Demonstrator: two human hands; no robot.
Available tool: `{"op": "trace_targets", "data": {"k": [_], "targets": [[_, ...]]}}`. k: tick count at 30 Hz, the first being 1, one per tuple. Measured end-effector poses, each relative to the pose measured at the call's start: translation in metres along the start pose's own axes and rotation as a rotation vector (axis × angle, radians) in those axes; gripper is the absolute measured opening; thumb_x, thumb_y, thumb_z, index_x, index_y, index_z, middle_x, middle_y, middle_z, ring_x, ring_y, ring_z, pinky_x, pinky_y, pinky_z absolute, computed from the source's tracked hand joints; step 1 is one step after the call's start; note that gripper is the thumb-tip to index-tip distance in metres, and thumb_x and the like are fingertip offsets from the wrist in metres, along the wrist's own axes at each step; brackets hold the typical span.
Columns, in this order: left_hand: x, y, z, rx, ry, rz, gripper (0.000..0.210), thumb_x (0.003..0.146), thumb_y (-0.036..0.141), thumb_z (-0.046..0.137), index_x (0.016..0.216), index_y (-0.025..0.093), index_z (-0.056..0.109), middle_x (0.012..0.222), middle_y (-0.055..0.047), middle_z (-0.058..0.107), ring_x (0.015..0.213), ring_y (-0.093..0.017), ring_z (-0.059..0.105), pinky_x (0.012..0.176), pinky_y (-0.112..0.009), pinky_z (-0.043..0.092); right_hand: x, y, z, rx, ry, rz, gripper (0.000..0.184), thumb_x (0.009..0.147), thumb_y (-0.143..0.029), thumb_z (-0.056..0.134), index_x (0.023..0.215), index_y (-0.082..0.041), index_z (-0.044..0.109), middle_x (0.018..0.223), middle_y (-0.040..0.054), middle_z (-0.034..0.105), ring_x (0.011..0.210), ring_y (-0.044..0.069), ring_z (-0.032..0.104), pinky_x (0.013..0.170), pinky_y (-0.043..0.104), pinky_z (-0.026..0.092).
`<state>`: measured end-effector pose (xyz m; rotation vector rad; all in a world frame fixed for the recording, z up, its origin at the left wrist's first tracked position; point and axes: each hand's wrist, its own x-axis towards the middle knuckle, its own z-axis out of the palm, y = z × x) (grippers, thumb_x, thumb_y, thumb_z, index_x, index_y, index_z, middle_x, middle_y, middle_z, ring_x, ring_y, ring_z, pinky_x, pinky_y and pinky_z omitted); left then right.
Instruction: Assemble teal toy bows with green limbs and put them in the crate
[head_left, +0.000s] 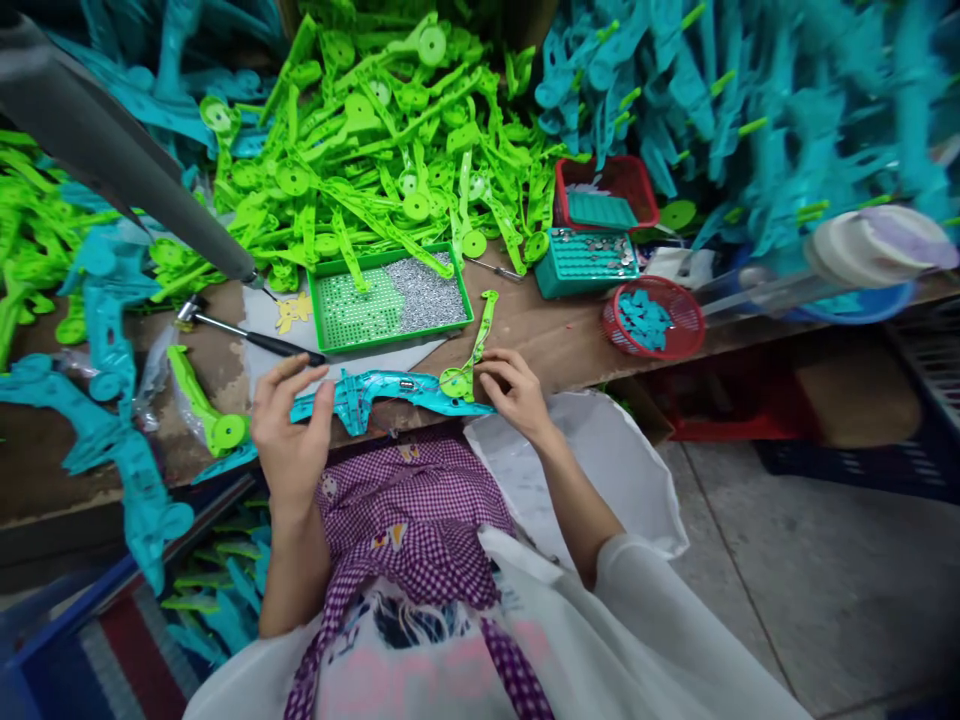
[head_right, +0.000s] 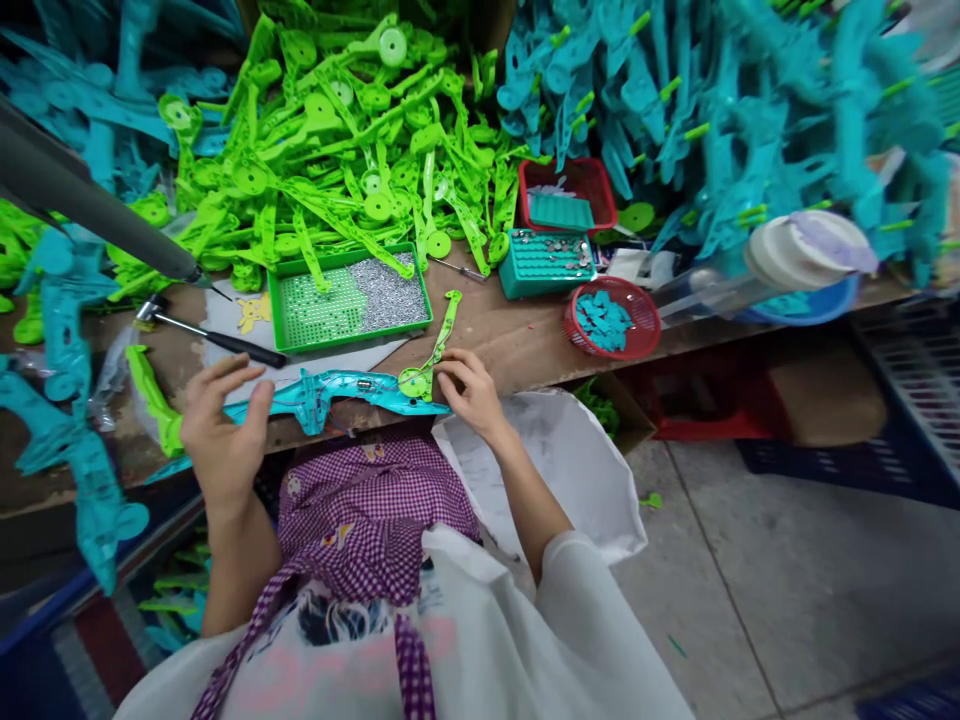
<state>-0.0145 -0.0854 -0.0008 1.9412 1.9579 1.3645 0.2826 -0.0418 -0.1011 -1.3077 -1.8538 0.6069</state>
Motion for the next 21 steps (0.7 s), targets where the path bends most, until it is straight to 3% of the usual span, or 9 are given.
{"op": "trace_targets", "data": {"k": [4,6,9,12,16,21], "targets": [[0.038,0.02,-0.002,-0.078,0.144,0.016,0.016,0.094,0.023,0.058,0.109,0.026,0.064,0.117,-0.005,0.061,0.118,-0.022,0.057,0.103,-0.045,0.047,-0.001,0.002,0.002,-0.042,0.027,-0.035,0.022,0.091,-0.032,0.053,0.097,-0.021,0.071,0.111,0.0113,0.064,0.106,0.022,0.064,0.094,0.044,0.053],[0.046,0.03,0.007,-0.107,0.109,0.046,0.019,0.095,0.021,0.054,0.111,0.027,0.064,0.122,-0.004,0.058,0.122,-0.022,0.055,0.104,-0.045,0.046,-0.002,0.002,0.003,-0.064,0.023,-0.037,0.023,0.091,-0.032,0.052,0.101,-0.022,0.071,0.112,0.0112,0.064,0.106,0.022,0.063,0.094,0.044,0.053],[0.04,0.039,0.032,-0.105,-0.187,0.168,0.018,0.096,0.022,0.053,0.108,0.027,0.065,0.126,-0.004,0.056,0.123,-0.023,0.053,0.104,-0.046,0.043,-0.002,0.003,0.003,-0.101,-0.01,-0.037,0.025,0.092,-0.031,0.051,0.105,-0.023,0.07,0.113,0.0112,0.064,0.107,0.021,0.063,0.094,0.043,0.053],[0.016,0.036,0.059,-0.104,-0.471,0.281,0.015,0.094,0.023,0.056,0.105,0.025,0.067,0.126,-0.006,0.06,0.126,-0.025,0.051,0.103,-0.047,0.041,-0.003,0.005,0.002,-0.119,-0.021,-0.08,0.025,0.093,-0.027,0.05,0.107,-0.022,0.07,0.112,0.0109,0.064,0.107,0.02,0.063,0.093,0.041,0.054],[-0.007,0.029,0.085,-0.084,-0.59,0.247,0.014,0.094,0.024,0.058,0.103,0.025,0.069,0.125,-0.007,0.063,0.126,-0.025,0.051,0.102,-0.046,0.037,-0.006,0.009,-0.001,-0.091,-0.007,-0.142,0.025,0.094,-0.022,0.048,0.106,-0.022,0.07,0.109,0.0101,0.064,0.105,0.019,0.063,0.092,0.039,0.054],[0.006,0.034,0.113,-0.051,-0.764,0.109,0.015,0.091,0.027,0.061,0.101,0.021,0.07,0.107,-0.006,0.07,0.102,-0.024,0.063,0.089,-0.039,0.043,-0.005,0.012,-0.004,-0.132,-0.096,-0.165,0.029,0.094,-0.022,0.048,0.11,-0.026,0.071,0.113,0.0093,0.065,0.109,0.022,0.06,0.096,0.044,0.051]]}}
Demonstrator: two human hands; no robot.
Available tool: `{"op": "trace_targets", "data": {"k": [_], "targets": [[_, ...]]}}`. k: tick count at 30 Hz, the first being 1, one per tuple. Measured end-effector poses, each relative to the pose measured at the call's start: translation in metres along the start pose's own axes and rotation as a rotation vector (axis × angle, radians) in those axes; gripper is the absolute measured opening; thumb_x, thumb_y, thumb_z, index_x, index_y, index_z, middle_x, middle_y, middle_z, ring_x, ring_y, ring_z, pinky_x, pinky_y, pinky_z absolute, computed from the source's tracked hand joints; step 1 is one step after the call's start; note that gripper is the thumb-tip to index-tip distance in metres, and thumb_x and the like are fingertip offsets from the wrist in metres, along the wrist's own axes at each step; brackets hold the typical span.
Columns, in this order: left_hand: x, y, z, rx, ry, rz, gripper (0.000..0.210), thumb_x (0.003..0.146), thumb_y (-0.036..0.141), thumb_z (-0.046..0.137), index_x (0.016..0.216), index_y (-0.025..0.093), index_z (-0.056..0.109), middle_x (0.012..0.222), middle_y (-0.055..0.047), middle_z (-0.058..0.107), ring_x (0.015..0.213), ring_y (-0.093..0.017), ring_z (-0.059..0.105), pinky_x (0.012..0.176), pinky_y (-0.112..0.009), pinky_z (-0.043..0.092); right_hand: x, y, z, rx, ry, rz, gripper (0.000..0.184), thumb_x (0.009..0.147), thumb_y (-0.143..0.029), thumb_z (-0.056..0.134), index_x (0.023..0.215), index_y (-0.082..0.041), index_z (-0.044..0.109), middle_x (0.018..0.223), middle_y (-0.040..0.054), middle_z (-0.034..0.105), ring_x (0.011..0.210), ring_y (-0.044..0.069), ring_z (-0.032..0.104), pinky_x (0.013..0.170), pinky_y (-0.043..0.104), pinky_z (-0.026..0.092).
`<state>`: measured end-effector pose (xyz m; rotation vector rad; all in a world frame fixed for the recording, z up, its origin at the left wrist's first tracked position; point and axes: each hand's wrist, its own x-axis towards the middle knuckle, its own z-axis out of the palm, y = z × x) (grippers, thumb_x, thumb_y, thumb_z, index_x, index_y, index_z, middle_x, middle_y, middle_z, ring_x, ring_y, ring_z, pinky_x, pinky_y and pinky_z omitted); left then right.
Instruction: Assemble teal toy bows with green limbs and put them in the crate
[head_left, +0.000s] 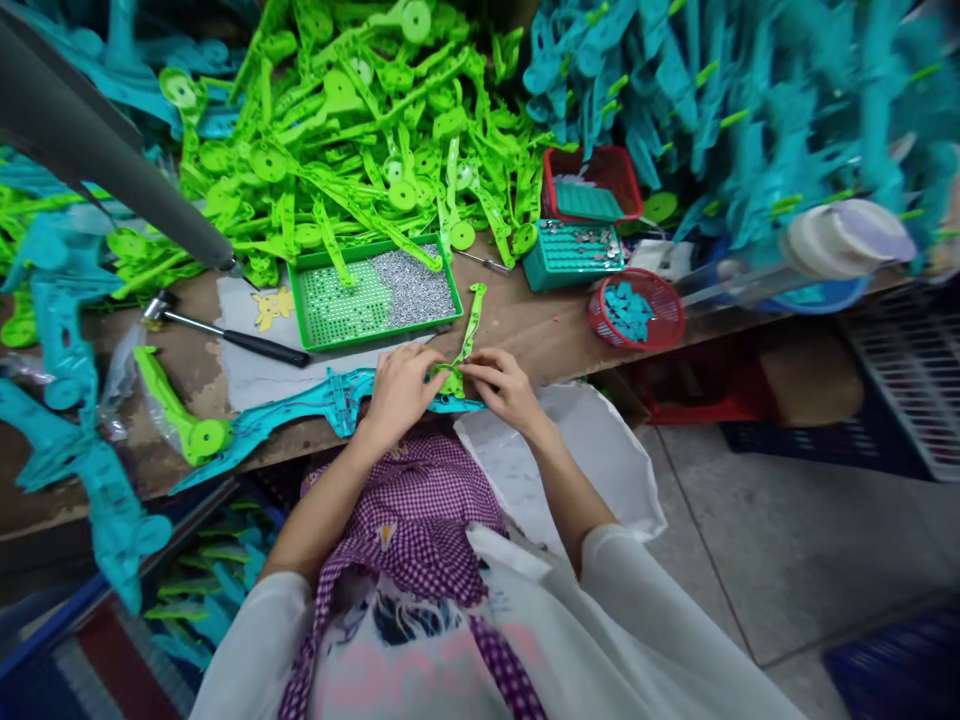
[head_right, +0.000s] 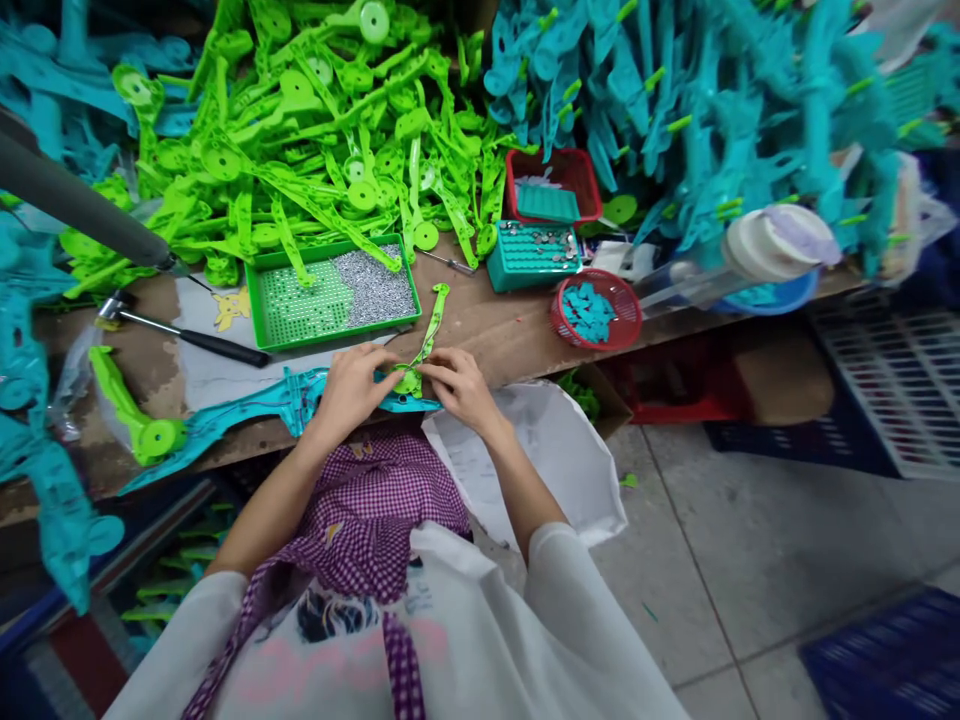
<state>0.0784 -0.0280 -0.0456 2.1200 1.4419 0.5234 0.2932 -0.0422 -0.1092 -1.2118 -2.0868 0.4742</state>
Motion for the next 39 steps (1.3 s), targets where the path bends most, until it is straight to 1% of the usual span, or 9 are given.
{"op": "trace_targets", "data": {"k": [3,6,10,14,19,26,30,33,39], "targets": [[0.021,0.002,0.002,-0.046,-0.134,-0.046,0.015,0.086,0.025,0.063,0.097,0.02,0.072,0.098,-0.007,0.072,0.09,-0.022,0.064,0.08,-0.035,0.044,0.002,0.002,-0.002,-0.025,-0.032,-0.026,0.031,0.094,-0.021,0.048,0.115,-0.028,0.07,0.113,0.0083,0.065,0.108,0.022,0.059,0.096,0.045,0.051],[0.035,0.001,0.004,-0.079,-0.216,-0.083,0.014,0.082,0.021,0.064,0.091,0.02,0.075,0.088,-0.006,0.073,0.081,-0.021,0.064,0.073,-0.033,0.043,0.003,0.003,-0.003,-0.031,-0.032,-0.059,0.034,0.094,-0.019,0.047,0.12,-0.028,0.067,0.113,0.0086,0.065,0.107,0.021,0.059,0.095,0.044,0.05],[0.045,-0.006,0.004,-0.123,-0.284,-0.115,0.017,0.08,0.019,0.063,0.09,0.017,0.077,0.079,-0.005,0.073,0.072,-0.017,0.062,0.071,-0.031,0.041,0.004,0.004,-0.005,-0.064,-0.081,-0.087,0.039,0.094,-0.016,0.044,0.126,-0.028,0.063,0.114,0.0086,0.065,0.109,0.02,0.059,0.099,0.046,0.048],[0.047,-0.015,0.004,-0.229,-0.351,-0.114,0.02,0.079,0.024,0.064,0.091,0.016,0.077,0.08,-0.004,0.074,0.069,-0.015,0.06,0.067,-0.029,0.041,0.006,0.006,-0.007,-0.105,-0.116,-0.139,0.037,0.094,-0.015,0.043,0.123,-0.026,0.065,0.114,0.0095,0.065,0.109,0.02,0.059,0.101,0.047,0.046],[0.043,-0.017,0.004,-0.268,-0.323,-0.117,0.02,0.078,0.024,0.064,0.092,0.016,0.077,0.083,-0.005,0.075,0.071,-0.015,0.061,0.068,-0.029,0.043,0.006,0.006,-0.008,-0.113,-0.099,-0.126,0.036,0.094,-0.015,0.044,0.123,-0.023,0.064,0.116,0.0102,0.065,0.109,0.02,0.059,0.096,0.044,0.048],[0.043,-0.017,0.004,-0.265,-0.331,-0.054,0.016,0.077,0.019,0.065,0.089,0.017,0.076,0.084,-0.004,0.075,0.073,-0.015,0.063,0.072,-0.029,0.046,0.005,0.009,-0.009,-0.137,-0.179,-0.12,0.037,0.094,-0.014,0.042,0.121,-0.026,0.065,0.119,0.0092,0.065,0.115,0.02,0.058,0.104,0.048,0.044],[0.043,-0.017,0.006,-0.272,-0.303,-0.046,0.014,0.077,0.022,0.067,0.088,0.016,0.074,0.081,-0.004,0.074,0.073,-0.015,0.064,0.069,-0.028,0.045,0.004,0.01,-0.009,-0.134,-0.169,-0.148,0.038,0.095,-0.014,0.041,0.123,-0.025,0.064,0.121,0.0104,0.064,0.117,0.02,0.057,0.104,0.047,0.044],[0.043,-0.016,0.008,-0.239,-0.289,-0.037,0.013,0.077,0.017,0.064,0.085,0.015,0.074,0.078,-0.004,0.073,0.07,-0.015,0.063,0.068,-0.028,0.044,0.003,0.011,-0.009,-0.122,-0.164,-0.141,0.04,0.094,-0.014,0.041,0.125,-0.027,0.063,0.122,0.0092,0.065,0.117,0.02,0.057,0.105,0.048,0.043],[0.046,-0.016,0.008,-0.206,-0.314,-0.037,0.015,0.075,0.017,0.062,0.084,0.015,0.074,0.077,-0.004,0.072,0.068,-0.014,0.061,0.067,-0.027,0.043,0.005,0.013,-0.011,-0.164,-0.223,-0.163,0.039,0.094,-0.014,0.041,0.124,-0.025,0.064,0.122,0.0096,0.065,0.116,0.02,0.058,0.105,0.048,0.042]]}}
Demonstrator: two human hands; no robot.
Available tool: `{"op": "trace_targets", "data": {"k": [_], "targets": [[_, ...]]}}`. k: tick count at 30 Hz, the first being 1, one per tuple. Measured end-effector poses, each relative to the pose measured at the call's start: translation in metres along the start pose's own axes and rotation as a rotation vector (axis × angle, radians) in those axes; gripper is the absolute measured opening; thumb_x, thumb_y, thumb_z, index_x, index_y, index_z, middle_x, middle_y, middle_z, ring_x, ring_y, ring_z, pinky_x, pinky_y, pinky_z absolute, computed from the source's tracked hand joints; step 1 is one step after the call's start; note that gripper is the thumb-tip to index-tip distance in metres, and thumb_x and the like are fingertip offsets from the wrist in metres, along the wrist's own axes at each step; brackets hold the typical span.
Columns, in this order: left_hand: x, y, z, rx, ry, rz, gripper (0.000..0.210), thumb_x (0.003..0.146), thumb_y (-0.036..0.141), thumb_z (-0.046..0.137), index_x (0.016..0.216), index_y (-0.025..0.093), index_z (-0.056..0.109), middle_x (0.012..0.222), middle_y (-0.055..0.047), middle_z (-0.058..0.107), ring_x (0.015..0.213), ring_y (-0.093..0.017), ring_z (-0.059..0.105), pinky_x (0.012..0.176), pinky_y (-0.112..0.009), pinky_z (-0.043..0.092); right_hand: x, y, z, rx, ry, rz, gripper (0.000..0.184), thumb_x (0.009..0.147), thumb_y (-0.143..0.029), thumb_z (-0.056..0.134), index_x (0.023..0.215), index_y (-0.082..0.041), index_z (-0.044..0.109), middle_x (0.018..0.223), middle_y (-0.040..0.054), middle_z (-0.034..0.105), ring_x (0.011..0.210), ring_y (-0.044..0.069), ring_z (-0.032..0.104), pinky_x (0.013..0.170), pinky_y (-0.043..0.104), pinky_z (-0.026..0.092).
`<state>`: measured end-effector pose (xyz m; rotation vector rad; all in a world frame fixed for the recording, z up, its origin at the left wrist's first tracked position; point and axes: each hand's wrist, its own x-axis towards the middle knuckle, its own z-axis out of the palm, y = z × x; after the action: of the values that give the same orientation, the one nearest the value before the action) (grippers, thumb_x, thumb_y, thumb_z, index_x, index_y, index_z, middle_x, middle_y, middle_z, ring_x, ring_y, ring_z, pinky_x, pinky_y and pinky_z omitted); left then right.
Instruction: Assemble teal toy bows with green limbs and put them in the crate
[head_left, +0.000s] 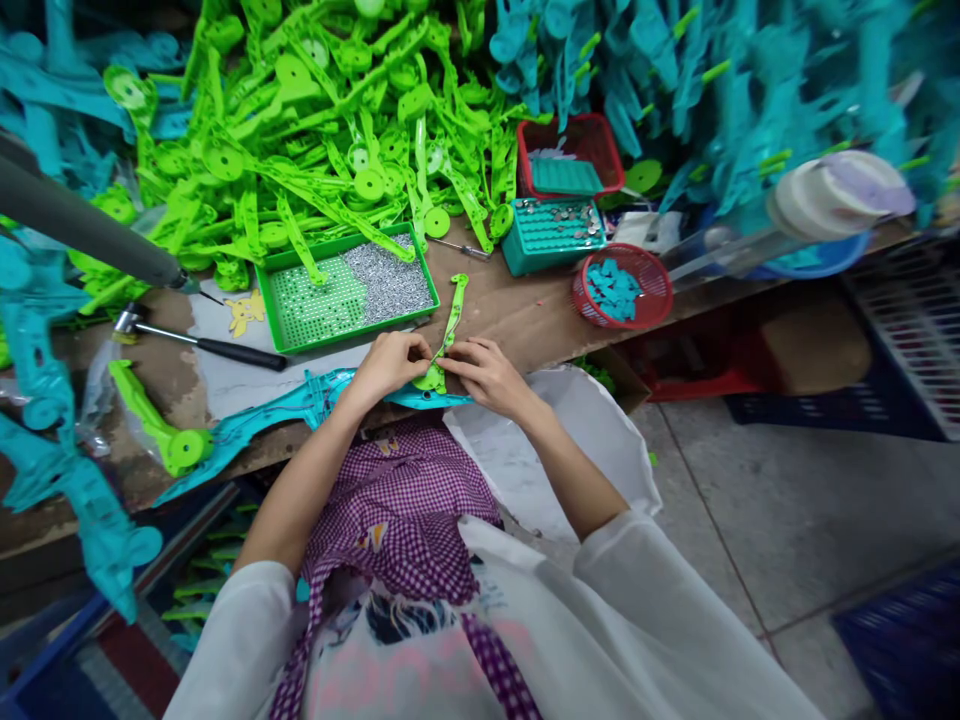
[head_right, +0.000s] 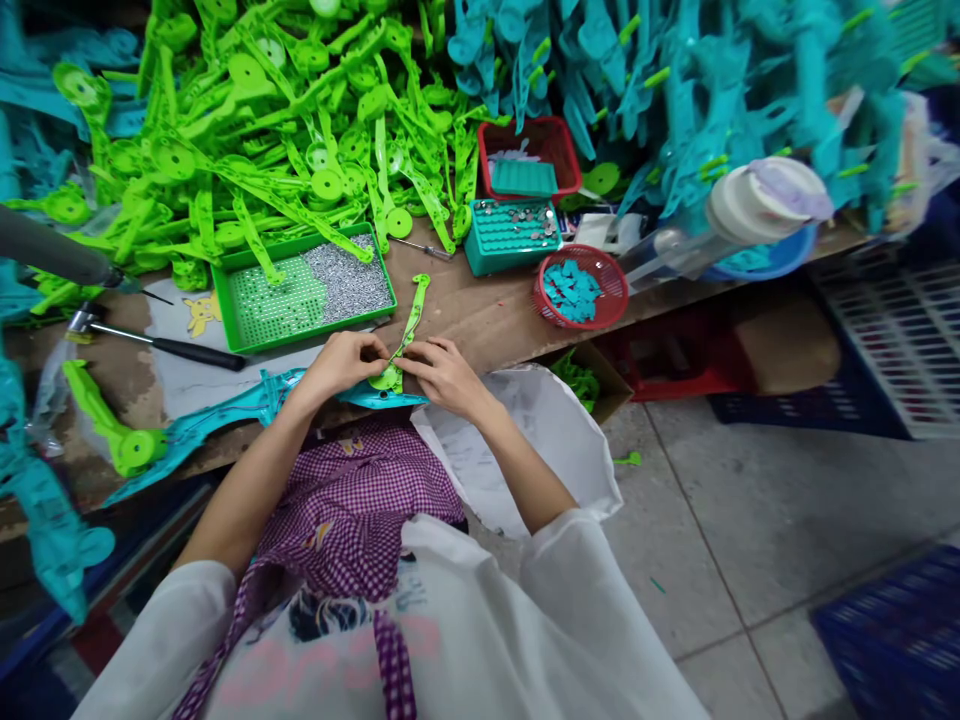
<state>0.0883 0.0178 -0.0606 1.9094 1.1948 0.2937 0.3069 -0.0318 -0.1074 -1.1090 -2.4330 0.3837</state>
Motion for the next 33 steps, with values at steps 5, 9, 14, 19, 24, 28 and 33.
{"op": "trace_targets", "data": {"k": [5,9,14,19,24,28,33], "targets": [[0.002,0.002,-0.003,-0.015,-0.026,-0.021,0.014,0.076,0.022,0.062,0.083,0.016,0.073,0.076,-0.004,0.072,0.069,-0.014,0.062,0.068,-0.027,0.043,0.003,-0.001,-0.001,-0.021,-0.02,0.006,0.037,0.095,-0.014,0.041,0.121,-0.024,0.065,0.12,0.0103,0.065,0.114,0.02,0.058,0.101,0.045,0.042],[0.004,0.002,-0.003,0.018,-0.022,-0.044,0.016,0.073,0.02,0.061,0.083,0.016,0.074,0.075,-0.004,0.072,0.068,-0.015,0.061,0.067,-0.028,0.043,0.004,0.0,-0.001,-0.013,-0.023,0.027,0.035,0.096,-0.018,0.042,0.121,-0.025,0.065,0.119,0.0109,0.064,0.114,0.021,0.057,0.099,0.045,0.042],[0.005,0.001,-0.002,0.017,-0.031,-0.032,0.018,0.071,0.018,0.06,0.083,0.016,0.073,0.074,-0.003,0.072,0.068,-0.015,0.061,0.067,-0.027,0.043,0.002,0.003,0.0,0.0,-0.037,0.007,0.042,0.094,-0.014,0.042,0.127,-0.03,0.063,0.123,0.0093,0.063,0.116,0.021,0.056,0.1,0.047,0.039],[0.006,-0.002,-0.002,-0.023,-0.039,-0.036,0.016,0.07,0.016,0.061,0.081,0.015,0.072,0.074,-0.003,0.071,0.067,-0.014,0.061,0.066,-0.026,0.043,0.001,0.006,0.004,-0.018,-0.026,0.005,0.04,0.095,-0.015,0.041,0.125,-0.029,0.064,0.121,0.0091,0.065,0.114,0.019,0.057,0.101,0.046,0.039],[0.006,-0.002,0.001,-0.063,-0.028,-0.04,0.012,0.071,0.016,0.063,0.079,0.015,0.072,0.073,-0.003,0.07,0.067,-0.014,0.061,0.066,-0.025,0.044,-0.003,0.007,0.006,-0.05,0.009,-0.025,0.039,0.095,-0.014,0.041,0.123,-0.027,0.065,0.121,0.0092,0.066,0.112,0.019,0.059,0.101,0.045,0.039],[0.005,-0.003,0.003,-0.078,-0.029,-0.029,0.011,0.069,0.012,0.064,0.077,0.016,0.072,0.073,-0.002,0.071,0.069,-0.014,0.062,0.068,-0.026,0.045,-0.004,0.006,0.001,-0.057,0.008,-0.055,0.04,0.094,-0.015,0.043,0.125,-0.028,0.065,0.122,0.0104,0.065,0.112,0.021,0.059,0.098,0.045,0.042],[0.01,-0.008,0.0,-0.077,0.025,-0.028,0.01,0.07,0.011,0.067,0.076,0.016,0.072,0.076,-0.003,0.072,0.073,-0.016,0.064,0.071,-0.028,0.047,0.01,0.01,-0.007,-0.245,-0.038,-0.137,0.042,0.092,-0.014,0.045,0.128,-0.028,0.063,0.12,0.0115,0.067,0.107,0.024,0.062,0.096,0.048,0.04]]}}
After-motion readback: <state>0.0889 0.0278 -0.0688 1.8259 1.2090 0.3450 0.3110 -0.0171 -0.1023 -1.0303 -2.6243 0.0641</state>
